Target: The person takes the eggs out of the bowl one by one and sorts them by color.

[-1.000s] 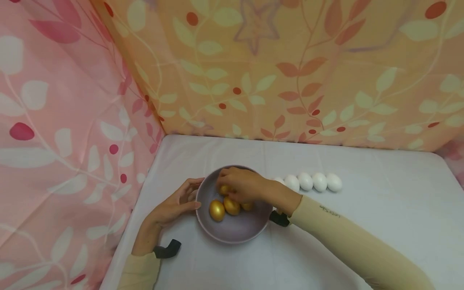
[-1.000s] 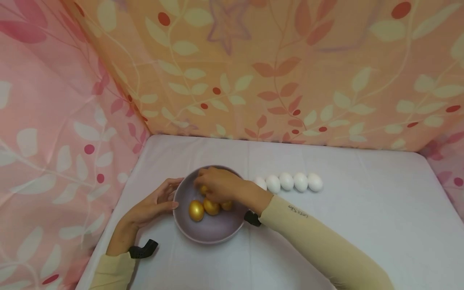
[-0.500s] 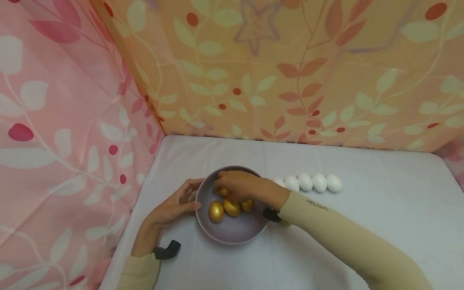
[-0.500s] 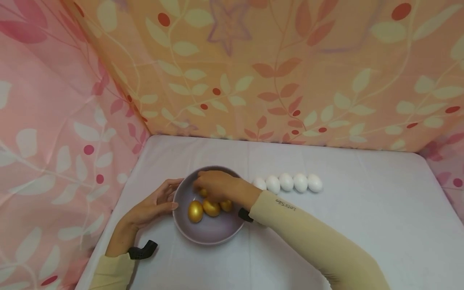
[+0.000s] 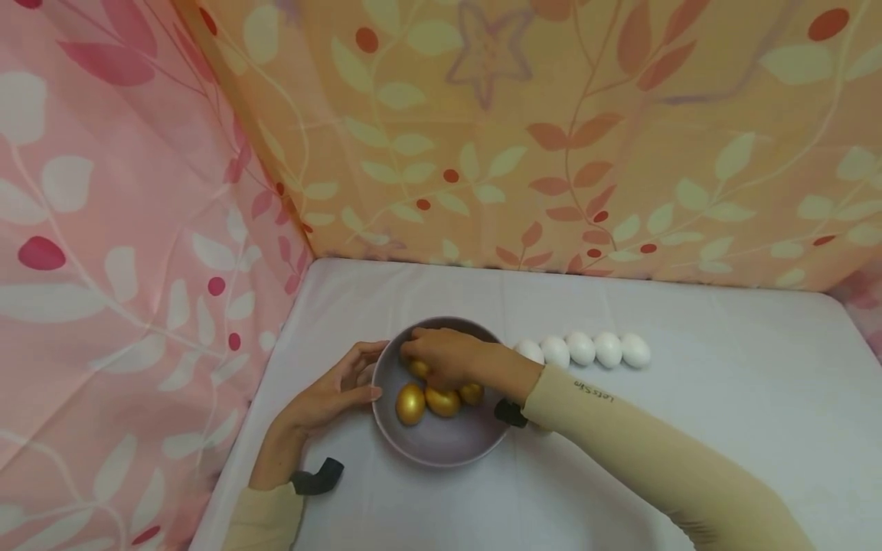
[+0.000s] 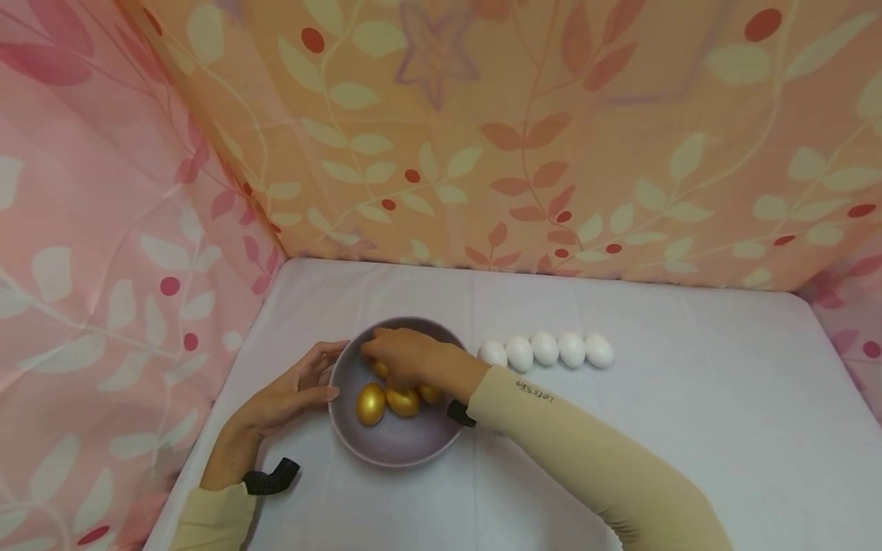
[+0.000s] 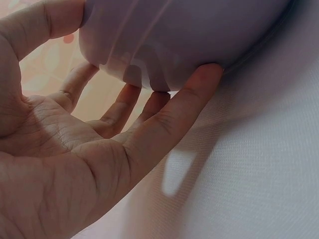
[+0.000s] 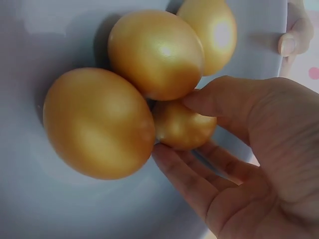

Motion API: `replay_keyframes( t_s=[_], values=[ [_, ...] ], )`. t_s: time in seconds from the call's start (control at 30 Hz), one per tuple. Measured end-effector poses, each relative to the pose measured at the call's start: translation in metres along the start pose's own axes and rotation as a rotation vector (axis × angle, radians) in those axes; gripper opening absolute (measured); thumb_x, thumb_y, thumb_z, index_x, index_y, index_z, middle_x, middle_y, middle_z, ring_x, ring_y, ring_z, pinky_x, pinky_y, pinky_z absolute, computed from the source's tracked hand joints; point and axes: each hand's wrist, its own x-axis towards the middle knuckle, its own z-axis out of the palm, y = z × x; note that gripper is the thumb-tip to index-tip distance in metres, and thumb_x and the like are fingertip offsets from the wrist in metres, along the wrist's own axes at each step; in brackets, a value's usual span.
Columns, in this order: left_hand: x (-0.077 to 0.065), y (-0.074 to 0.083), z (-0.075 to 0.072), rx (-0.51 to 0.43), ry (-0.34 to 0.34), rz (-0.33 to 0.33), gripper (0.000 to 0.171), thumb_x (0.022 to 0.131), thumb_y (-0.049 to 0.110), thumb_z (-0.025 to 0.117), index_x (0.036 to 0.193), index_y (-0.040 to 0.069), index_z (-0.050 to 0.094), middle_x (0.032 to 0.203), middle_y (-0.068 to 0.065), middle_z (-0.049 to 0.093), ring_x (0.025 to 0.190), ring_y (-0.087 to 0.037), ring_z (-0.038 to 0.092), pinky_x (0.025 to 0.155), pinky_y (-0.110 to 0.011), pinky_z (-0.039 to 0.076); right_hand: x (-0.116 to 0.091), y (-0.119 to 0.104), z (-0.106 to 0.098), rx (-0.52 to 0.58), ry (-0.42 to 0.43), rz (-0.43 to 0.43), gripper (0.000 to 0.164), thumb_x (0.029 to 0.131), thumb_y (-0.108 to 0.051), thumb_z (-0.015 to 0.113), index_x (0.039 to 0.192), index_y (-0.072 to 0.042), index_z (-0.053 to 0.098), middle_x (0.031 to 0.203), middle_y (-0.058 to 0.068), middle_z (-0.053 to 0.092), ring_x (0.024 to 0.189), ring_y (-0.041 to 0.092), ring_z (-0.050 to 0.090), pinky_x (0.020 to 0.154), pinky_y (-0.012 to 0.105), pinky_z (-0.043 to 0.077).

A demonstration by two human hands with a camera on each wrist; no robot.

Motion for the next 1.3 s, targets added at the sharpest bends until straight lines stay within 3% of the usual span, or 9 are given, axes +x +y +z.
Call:
replay_keyframes(
  t_s=[0.5,0.93,1.17,1.3],
  values=[
    [-0.001,0.003,0.001,0.006,0.026,-0.036,0.066,0.097,0.003,0.060,0.153,0.012,0.027,0.164,-0.013,0.027,0.150,-0.035,0.031,0.101,-0.033,0.049,-0.020,0.006,-0.005,0.010,0.110,-0.016,0.043,0.086,-0.012,0.074,0.128,-0.016,0.064,0.116,0.007,0.059,0.092,0.018,0.060,0.087,0.033,0.052],
    [0.005,0.004,0.005,0.013,0.028,-0.021,0.065,0.096,0.003,0.061,0.152,0.011,0.029,0.163,-0.014,0.030,0.150,-0.036,0.032,0.104,-0.029,0.047,-0.050,0.015,-0.009,0.203,0.236,-0.027,0.042,0.092,-0.011,0.067,0.134,-0.013,0.060,0.128,0.005,0.057,0.105,0.017,0.060,0.094,0.035,0.051],
    [0.001,0.003,0.004,0.008,0.026,-0.009,0.064,0.097,0.002,0.061,0.151,0.009,0.029,0.162,-0.015,0.029,0.148,-0.028,0.035,0.104,-0.029,0.046,-0.063,0.016,-0.004,0.269,0.304,-0.040,0.044,0.092,-0.012,0.067,0.135,-0.014,0.059,0.126,0.000,0.057,0.100,0.012,0.059,0.092,0.030,0.052],
    [0.000,0.003,0.004,0.010,0.031,-0.013,0.064,0.096,0.003,0.062,0.151,0.009,0.029,0.162,-0.015,0.029,0.147,-0.025,0.036,0.104,-0.029,0.047,-0.072,0.017,-0.001,0.357,0.361,-0.053,0.042,0.092,-0.013,0.069,0.133,-0.014,0.059,0.126,0.000,0.057,0.105,0.012,0.062,0.092,0.028,0.055]
  ],
)
